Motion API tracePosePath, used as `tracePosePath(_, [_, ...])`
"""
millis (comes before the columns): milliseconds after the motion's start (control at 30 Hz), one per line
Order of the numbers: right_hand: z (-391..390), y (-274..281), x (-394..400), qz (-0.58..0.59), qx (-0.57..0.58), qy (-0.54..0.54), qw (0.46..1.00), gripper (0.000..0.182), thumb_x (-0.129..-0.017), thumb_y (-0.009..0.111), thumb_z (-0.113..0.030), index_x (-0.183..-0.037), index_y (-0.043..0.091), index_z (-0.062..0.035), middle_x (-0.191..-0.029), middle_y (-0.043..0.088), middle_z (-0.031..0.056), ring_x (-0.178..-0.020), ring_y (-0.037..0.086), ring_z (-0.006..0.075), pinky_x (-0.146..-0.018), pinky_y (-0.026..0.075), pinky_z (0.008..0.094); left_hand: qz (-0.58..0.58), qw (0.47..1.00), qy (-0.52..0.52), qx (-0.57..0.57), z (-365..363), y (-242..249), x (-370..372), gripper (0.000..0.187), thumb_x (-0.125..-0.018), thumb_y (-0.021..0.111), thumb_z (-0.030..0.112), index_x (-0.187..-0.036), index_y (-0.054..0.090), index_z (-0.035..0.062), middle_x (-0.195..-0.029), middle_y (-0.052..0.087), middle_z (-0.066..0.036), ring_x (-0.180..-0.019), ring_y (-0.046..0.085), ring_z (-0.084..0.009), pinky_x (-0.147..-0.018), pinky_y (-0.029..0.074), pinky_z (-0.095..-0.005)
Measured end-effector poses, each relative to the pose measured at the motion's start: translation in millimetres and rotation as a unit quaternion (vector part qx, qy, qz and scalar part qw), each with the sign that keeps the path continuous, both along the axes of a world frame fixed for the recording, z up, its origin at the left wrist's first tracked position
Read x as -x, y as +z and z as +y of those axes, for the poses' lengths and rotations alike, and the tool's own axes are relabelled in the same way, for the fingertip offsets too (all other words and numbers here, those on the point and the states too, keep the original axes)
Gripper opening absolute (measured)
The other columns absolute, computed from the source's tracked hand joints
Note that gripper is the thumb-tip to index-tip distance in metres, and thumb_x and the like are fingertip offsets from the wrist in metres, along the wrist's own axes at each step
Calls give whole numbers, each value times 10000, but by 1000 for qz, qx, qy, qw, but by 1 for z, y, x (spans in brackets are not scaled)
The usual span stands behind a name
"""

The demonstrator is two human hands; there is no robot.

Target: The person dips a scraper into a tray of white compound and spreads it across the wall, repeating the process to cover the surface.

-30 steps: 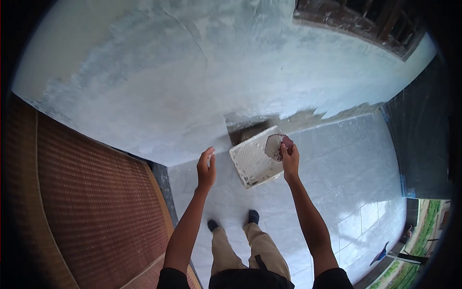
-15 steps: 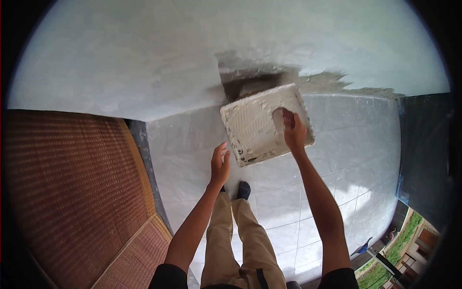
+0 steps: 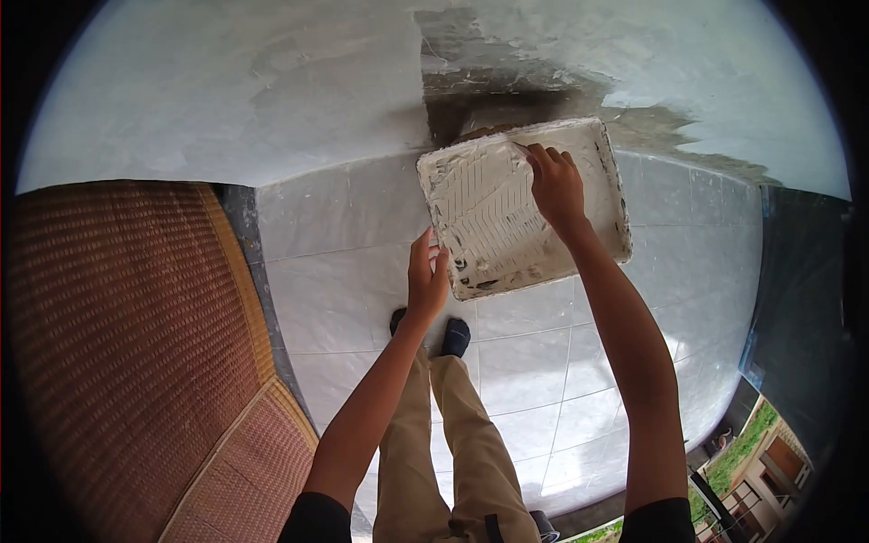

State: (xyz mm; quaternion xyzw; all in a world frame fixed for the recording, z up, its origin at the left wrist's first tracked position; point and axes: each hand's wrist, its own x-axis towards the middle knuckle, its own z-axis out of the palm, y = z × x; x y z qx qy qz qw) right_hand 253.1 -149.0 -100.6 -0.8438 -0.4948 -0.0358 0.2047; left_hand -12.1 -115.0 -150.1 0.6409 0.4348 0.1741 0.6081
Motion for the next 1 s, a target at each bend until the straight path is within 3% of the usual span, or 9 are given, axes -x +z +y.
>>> tracePosePath(200, [6, -7, 4, -52, 12, 37, 998, 122, -867, 583, -65, -981, 592, -106, -804, 629, 84, -748, 582, 309, -696, 486, 408, -33, 999, 21, -12, -1, -9, -1, 429, -964, 512, 128, -1366, 431, 3, -1307, 454, -144, -1110, 552, -237, -915, 472, -338])
tracePosePath(567, [2, -13, 60, 52, 3, 3, 999, 121, -872, 581, -59, -993, 583, -76, -791, 626, 144, -735, 587, 348, -657, 485, 449, -73, 995, 48, 45, 6, -24, 0, 400, -955, 469, 123, -1329, 474, -18, -1273, 482, -142, -1135, 527, -216, -965, 421, -321])
tracePosePath(733, [-2, -8, 104, 111, 1, 1, 994, 151, -858, 583, -36, -1005, 580, -69, -796, 619, 160, -738, 584, 367, -642, 481, 467, -144, 970, 90, 174, 5, -19, 0, 390, -965, 436, 134, -1313, 484, -33, -1276, 486, -128, -1175, 497, -198, -990, 409, -319])
tracePosePath(900, [1, -17, 133, 172, -6, -5, 985, 166, -834, 582, -9, -994, 565, -47, -802, 622, 169, -728, 589, 380, -629, 474, 485, -143, 964, 98, 204, 8, -8, -1, 390, -975, 401, 137, -1318, 476, -31, -1276, 484, -124, -1164, 502, -196, -982, 419, -324])
tracePosePath(1000, [1, -23, 144, 218, -58, -43, 973, 114, -878, 590, -60, -986, 578, -27, -790, 656, 191, -703, 632, 390, -596, 475, 460, -152, 957, 102, 225, 8, -4, -1, 395, -977, 383, 141, -1324, 466, -28, -1270, 487, -123, -1149, 509, -191, -974, 425, -320])
